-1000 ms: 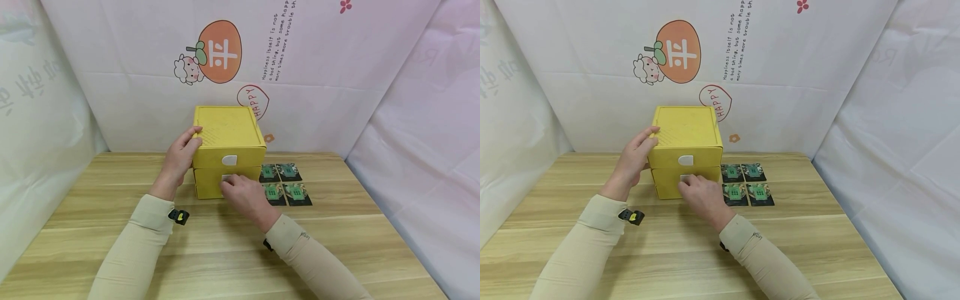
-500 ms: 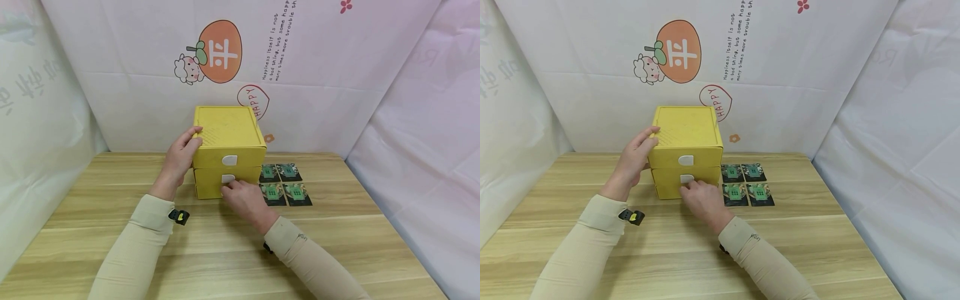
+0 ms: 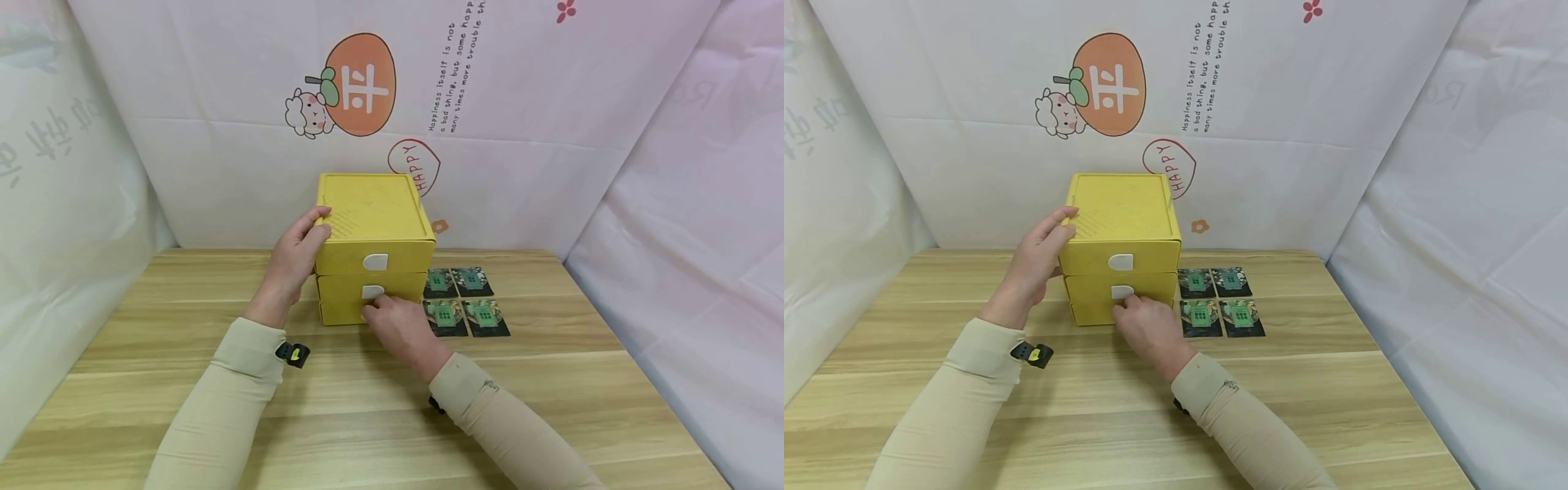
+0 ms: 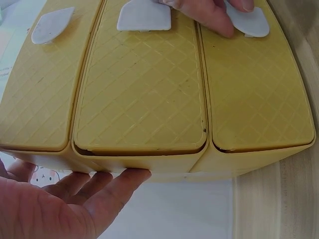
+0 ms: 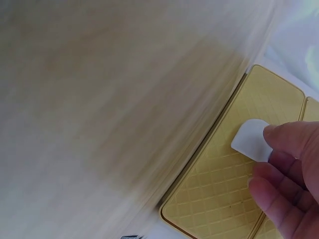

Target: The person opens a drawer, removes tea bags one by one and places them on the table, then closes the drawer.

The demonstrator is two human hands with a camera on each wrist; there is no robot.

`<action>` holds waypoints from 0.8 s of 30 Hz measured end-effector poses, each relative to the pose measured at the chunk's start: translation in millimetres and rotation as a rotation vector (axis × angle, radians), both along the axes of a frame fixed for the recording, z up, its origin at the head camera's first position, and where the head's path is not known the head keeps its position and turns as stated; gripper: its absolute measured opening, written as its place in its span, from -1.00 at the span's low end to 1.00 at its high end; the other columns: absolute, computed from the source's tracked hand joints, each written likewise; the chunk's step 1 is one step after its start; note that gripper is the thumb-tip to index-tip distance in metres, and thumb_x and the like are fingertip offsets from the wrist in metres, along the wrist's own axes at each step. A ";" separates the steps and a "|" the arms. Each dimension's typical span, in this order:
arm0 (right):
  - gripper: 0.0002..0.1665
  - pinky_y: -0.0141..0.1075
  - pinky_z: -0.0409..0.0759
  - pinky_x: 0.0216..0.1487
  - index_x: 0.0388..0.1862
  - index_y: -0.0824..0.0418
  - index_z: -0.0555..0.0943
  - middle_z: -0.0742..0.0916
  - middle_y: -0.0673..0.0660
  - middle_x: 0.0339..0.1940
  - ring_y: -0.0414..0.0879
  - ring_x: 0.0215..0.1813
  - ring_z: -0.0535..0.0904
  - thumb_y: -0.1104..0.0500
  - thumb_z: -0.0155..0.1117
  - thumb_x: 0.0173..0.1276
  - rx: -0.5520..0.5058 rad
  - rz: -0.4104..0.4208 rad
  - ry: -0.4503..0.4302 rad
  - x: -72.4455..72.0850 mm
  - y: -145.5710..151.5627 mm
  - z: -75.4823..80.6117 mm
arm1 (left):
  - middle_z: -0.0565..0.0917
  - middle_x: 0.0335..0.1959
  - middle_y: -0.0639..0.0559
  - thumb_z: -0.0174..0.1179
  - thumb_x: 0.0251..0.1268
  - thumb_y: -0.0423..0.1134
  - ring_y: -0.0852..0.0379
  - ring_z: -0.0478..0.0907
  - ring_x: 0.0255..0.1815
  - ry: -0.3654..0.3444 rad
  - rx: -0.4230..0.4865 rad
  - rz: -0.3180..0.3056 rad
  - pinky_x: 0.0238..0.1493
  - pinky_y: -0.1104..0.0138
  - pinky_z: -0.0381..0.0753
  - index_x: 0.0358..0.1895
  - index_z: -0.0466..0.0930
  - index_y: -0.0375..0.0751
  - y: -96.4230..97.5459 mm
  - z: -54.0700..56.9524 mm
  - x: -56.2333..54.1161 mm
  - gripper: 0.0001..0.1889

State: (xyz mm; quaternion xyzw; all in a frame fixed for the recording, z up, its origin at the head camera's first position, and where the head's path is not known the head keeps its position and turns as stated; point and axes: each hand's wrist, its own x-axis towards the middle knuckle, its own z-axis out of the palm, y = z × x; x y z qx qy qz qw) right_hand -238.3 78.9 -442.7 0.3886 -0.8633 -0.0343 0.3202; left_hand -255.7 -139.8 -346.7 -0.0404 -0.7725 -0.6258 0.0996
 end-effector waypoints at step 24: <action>-0.82 -0.21 0.61 -0.58 -0.41 0.07 0.72 0.70 0.06 -0.41 -0.12 -0.46 0.60 0.25 0.40 0.44 0.033 -0.030 0.031 0.5 -1.7 0.3 | 0.39 0.54 0.20 0.00 0.57 0.13 0.00 0.38 0.10 0.000 -0.013 0.003 -0.10 0.19 0.41 0.50 0.45 0.28 0.4 -1.0 0.3 -0.50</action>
